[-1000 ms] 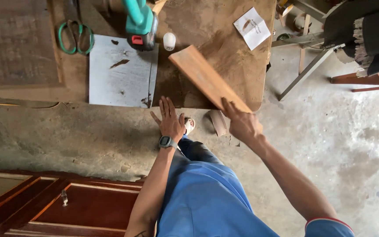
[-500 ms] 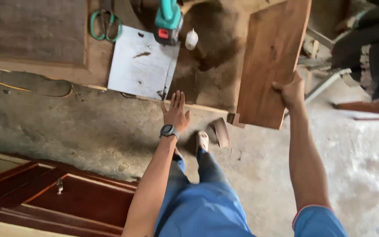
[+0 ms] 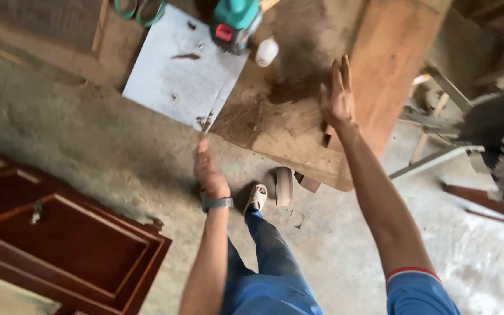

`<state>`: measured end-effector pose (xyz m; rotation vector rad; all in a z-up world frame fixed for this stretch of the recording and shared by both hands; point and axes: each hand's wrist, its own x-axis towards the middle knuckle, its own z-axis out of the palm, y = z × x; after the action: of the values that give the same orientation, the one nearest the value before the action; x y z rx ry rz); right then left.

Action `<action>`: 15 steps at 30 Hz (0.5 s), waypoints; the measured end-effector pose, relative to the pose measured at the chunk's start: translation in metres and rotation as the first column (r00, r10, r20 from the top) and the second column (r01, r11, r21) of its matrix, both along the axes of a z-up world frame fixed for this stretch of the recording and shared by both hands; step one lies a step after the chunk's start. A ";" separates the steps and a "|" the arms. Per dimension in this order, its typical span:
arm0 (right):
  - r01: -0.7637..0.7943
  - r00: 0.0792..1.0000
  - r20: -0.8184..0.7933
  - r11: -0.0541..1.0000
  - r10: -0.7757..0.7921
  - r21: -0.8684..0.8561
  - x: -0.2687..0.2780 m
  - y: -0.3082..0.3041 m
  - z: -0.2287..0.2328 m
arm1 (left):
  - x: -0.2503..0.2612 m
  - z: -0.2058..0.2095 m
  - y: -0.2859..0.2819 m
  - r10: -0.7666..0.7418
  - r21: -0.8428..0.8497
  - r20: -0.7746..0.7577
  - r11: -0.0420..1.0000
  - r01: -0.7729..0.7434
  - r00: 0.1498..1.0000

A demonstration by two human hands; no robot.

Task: The person uses a green orbital sander to smooth a rectangular wooden board on a workbench. They then wipe the board with a cloth and move other wooden pieces aside to clear the workspace.

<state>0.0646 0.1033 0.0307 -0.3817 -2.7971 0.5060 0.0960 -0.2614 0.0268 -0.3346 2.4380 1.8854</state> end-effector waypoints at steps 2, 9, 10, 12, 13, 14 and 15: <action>0.054 0.998 -0.016 0.984 -0.058 -0.170 -0.022 -0.010 -0.037 | 0.011 -0.010 -0.009 0.271 0.891 0.379 0.153 -0.428 0.885; -0.123 0.991 0.035 0.986 0.128 -0.109 -0.044 -0.118 -0.042 | 0.020 -0.064 0.020 0.152 0.761 0.648 -0.165 -0.627 0.746; -0.190 0.979 0.074 0.982 0.190 -0.010 -0.036 -0.142 -0.029 | 0.019 -0.064 0.020 0.186 0.777 0.629 -0.151 -0.611 0.755; -0.267 0.960 0.105 0.960 0.258 0.082 -0.026 -0.175 -0.027 | 0.011 -0.076 0.016 0.231 0.800 0.599 -0.137 -0.584 0.766; -0.350 0.937 -0.002 0.937 0.350 0.000 -0.022 -0.182 -0.040 | 0.006 -0.086 0.014 0.250 0.862 0.506 -0.113 -0.494 0.826; -0.436 0.897 -0.116 0.897 0.427 -0.072 -0.018 -0.190 -0.053 | 0.000 -0.097 0.013 0.266 0.913 0.406 -0.086 -0.399 0.874; -0.445 0.892 -0.122 0.893 0.436 -0.065 -0.020 -0.179 -0.048 | -0.009 -0.114 0.014 0.273 0.916 0.400 -0.093 -0.390 0.875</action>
<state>0.0449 -0.0756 -0.0172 0.2717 -2.7591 0.7283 0.0875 -0.2472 -0.0872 -0.8878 0.2464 3.0613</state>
